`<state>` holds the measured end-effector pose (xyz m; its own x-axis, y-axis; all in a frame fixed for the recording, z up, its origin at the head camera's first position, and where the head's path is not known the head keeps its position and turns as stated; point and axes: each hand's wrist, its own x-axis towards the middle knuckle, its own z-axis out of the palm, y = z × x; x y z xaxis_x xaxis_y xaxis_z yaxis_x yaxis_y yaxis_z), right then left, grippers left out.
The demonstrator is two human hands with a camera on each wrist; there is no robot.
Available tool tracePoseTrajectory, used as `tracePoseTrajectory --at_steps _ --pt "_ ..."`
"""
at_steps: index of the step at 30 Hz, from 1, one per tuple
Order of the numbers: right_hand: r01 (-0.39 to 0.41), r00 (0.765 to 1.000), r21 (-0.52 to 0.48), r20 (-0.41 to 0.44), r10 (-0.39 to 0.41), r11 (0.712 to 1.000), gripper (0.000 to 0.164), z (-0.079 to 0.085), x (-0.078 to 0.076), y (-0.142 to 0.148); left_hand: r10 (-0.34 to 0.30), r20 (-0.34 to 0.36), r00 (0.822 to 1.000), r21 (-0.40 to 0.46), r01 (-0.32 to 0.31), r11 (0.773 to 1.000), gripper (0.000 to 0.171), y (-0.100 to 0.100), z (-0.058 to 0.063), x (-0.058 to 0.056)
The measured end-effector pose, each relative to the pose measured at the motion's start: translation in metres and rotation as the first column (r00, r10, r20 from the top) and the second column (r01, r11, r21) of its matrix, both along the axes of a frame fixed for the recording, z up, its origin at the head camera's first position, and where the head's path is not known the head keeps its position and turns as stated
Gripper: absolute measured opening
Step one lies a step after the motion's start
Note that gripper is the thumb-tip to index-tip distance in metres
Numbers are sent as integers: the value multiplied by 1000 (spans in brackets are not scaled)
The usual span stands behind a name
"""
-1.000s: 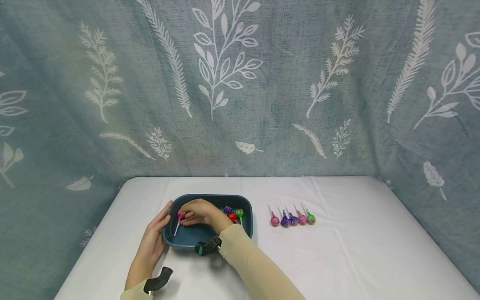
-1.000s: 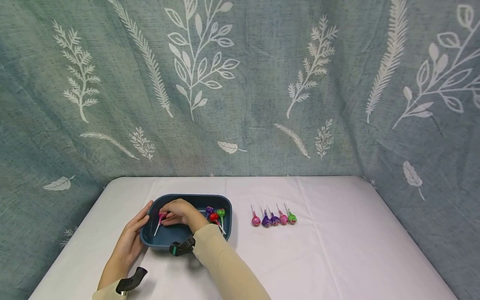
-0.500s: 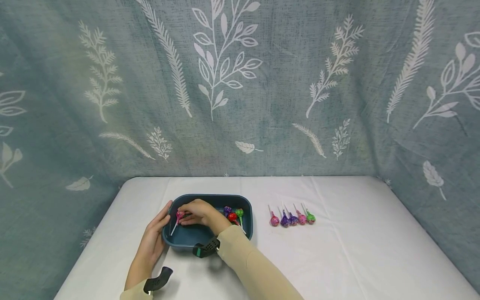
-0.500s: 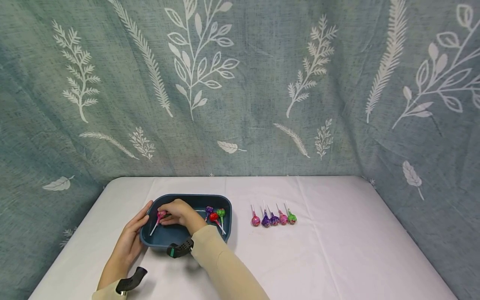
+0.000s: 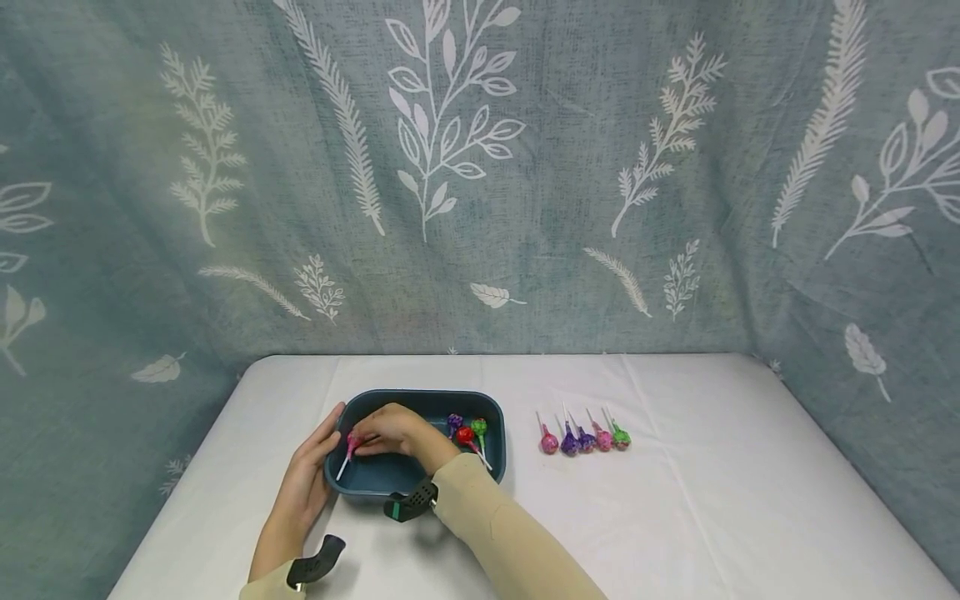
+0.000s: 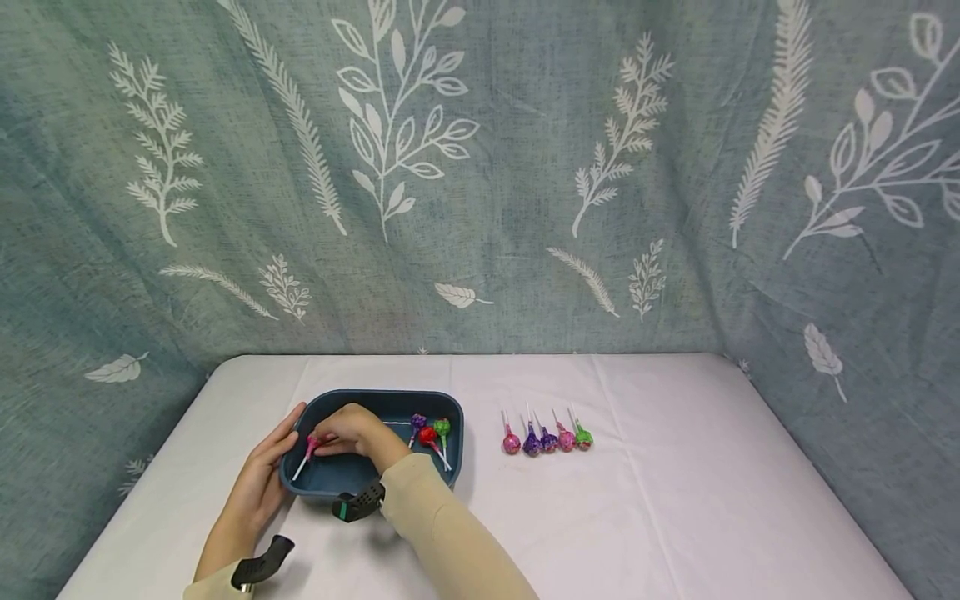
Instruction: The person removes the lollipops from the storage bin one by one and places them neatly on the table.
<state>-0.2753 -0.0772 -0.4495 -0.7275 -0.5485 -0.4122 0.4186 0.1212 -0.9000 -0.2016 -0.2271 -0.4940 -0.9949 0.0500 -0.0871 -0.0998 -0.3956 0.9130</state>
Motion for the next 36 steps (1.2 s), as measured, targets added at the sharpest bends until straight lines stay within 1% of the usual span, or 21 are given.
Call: tracePoseTrajectory --at_steps 3,7,10,16,20,24,28,32,36 --pt "6 1000 14 -28 -5 1000 18 -1 0 0 7 5 1000 -6 -7 1000 52 0 0 0" --pt "18 998 57 -66 -14 998 12 -2 0 2 16 10 1000 -19 -15 1000 51 1 -1 1" --pt "23 997 67 -71 -18 998 9 -1 0 5 17 8 1000 -18 -16 1000 51 2 -1 0" --pt "20 999 41 -51 -18 999 6 5 3 13 20 10 1000 -17 -20 1000 51 2 -1 0" --pt "35 998 4 -45 -35 999 6 6 4 20 30 16 999 -28 -29 999 51 2 -2 0" --pt "52 997 -35 -50 -53 998 16 6 4 29 37 16 999 -38 -36 999 51 2 -3 0" --pt "58 996 -46 -65 -61 997 21 8 6 40 37 22 999 -34 -36 999 51 3 -3 0" --pt "81 993 -96 -76 -89 992 22 10 8 48 44 27 999 -43 -42 998 50 3 -3 0" --pt "106 990 -159 -77 -119 982 22 10 10 55 52 33 998 -74 -50 996 50 4 -3 0"
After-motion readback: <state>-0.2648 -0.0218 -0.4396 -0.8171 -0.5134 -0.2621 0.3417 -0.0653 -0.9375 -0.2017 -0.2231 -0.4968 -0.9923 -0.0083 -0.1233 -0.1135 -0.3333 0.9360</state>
